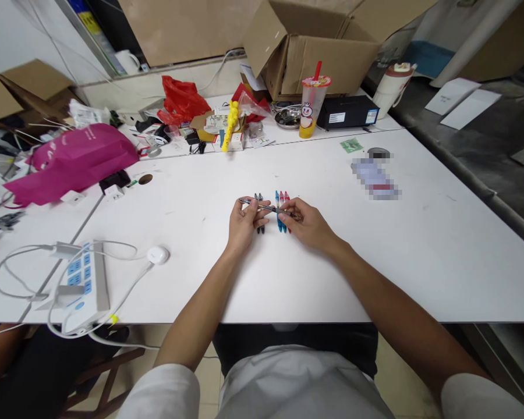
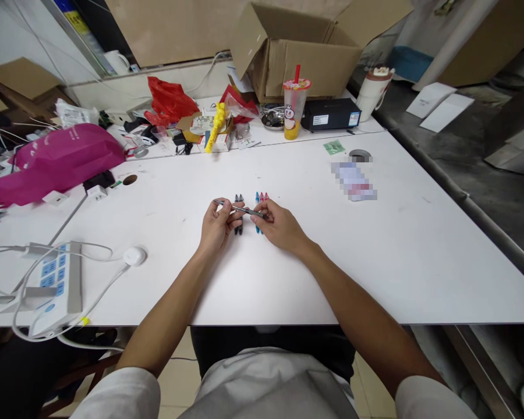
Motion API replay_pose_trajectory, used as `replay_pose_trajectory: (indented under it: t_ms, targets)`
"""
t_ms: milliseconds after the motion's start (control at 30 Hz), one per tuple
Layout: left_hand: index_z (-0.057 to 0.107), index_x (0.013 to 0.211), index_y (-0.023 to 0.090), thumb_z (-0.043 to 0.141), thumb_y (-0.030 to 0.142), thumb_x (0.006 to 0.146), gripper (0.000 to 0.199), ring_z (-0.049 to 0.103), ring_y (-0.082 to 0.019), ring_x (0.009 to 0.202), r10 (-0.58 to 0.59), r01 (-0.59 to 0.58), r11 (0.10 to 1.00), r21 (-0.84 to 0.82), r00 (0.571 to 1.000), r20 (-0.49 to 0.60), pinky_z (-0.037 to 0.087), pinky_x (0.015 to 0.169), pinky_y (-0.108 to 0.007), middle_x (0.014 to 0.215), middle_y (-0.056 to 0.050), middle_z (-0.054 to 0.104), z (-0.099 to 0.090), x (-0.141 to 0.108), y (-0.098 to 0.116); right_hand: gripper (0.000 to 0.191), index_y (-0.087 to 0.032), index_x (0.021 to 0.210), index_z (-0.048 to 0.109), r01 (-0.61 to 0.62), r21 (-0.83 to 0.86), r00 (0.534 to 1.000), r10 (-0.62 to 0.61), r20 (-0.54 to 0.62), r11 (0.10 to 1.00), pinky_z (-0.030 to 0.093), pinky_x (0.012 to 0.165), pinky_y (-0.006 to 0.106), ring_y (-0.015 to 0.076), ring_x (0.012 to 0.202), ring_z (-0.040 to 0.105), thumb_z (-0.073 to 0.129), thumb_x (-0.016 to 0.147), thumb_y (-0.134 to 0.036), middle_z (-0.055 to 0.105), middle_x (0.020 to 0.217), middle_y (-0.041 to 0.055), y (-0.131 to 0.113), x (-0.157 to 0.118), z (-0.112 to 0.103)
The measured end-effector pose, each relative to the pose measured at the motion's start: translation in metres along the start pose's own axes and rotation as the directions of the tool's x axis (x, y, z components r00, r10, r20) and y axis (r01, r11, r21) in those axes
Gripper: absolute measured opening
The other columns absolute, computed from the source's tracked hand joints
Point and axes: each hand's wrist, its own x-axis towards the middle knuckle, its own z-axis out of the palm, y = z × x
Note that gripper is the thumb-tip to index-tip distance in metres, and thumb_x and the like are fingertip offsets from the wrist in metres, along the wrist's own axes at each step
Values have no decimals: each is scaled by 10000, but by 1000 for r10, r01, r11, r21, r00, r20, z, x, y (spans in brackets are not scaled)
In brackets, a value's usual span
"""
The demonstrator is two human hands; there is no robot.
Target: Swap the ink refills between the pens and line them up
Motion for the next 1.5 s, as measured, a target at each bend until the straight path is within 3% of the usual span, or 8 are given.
replay_pose_trajectory:
  t_ms: [300, 633, 800, 967, 1233, 1333, 1400, 1500]
  targets:
    - [558, 991, 225, 798, 551, 853, 427, 793, -202, 912, 13, -13, 1000, 27, 1000, 18, 603, 658, -236, 1008, -82, 794, 1, -1, 1, 424, -229, 883, 672, -35, -82, 996, 41, 79, 996, 408, 622, 326, 162, 611, 521, 474, 1033, -572, 600, 688, 0, 1, -2, 1]
    - [562, 1005, 226, 806, 536, 848, 424, 788, -205, 919, 23, -24, 999, 34, 999, 33, 594, 669, -244, 1012, -84, 791, 2, -3, 4, 332, -241, 915, 659, -27, -24, 997, 29, 69, 999, 386, 615, 323, 162, 620, 503, 574, 992, -553, 599, 706, -12, -2, -3, 4]
    - [552, 991, 228, 800, 532, 855, 415, 771, -169, 867, 65, -68, 997, 35, 995, 74, 586, 674, -226, 981, -71, 789, 1, -4, 4, 478, -225, 884, 690, -106, 10, 982, 103, 159, 994, 342, 560, 311, 143, 531, 404, 440, 1037, -603, 456, 597, -35, -2, -4, 5]
    - [531, 991, 232, 793, 549, 854, 434, 754, -143, 868, 69, -74, 996, 46, 994, 90, 582, 715, -221, 960, -37, 774, -1, -2, 3, 359, -219, 903, 673, -73, 77, 987, 61, 148, 994, 349, 587, 301, 138, 595, 432, 556, 1000, -545, 508, 677, -29, -6, -4, 7]
    - [528, 1035, 237, 731, 561, 904, 405, 741, -146, 827, 120, -133, 982, 134, 988, 102, 579, 727, -249, 918, -31, 759, -5, 1, -3, 439, -211, 944, 699, -99, 55, 964, 82, 252, 994, 378, 591, 301, 136, 566, 457, 426, 1060, -534, 544, 654, -21, -5, -7, 9]
    - [488, 1235, 265, 747, 539, 903, 502, 746, -160, 835, 129, -134, 983, 129, 990, 49, 590, 736, -277, 952, -36, 765, -6, 2, -4, 460, -210, 876, 688, -73, 54, 975, 60, 214, 996, 391, 597, 304, 132, 566, 455, 440, 1053, -554, 588, 689, -8, -5, -7, 10]
    - [426, 1322, 300, 748, 533, 906, 575, 751, -167, 858, 146, -146, 982, 118, 989, 10, 593, 732, -283, 991, -33, 767, -7, 2, -4, 410, -215, 1018, 697, -39, 107, 991, 25, 133, 993, 415, 621, 307, 134, 598, 482, 471, 1044, -556, 631, 764, 0, -5, -6, 10]
    - [452, 1257, 302, 746, 541, 905, 517, 748, -164, 836, 161, -160, 981, 113, 987, 6, 583, 700, -271, 942, -10, 752, -9, 3, -2, 419, -213, 1171, 665, -4, 199, 1000, 1, 13, 980, 451, 653, 311, 143, 644, 528, 504, 1030, -572, 655, 818, 8, -5, -4, 8]
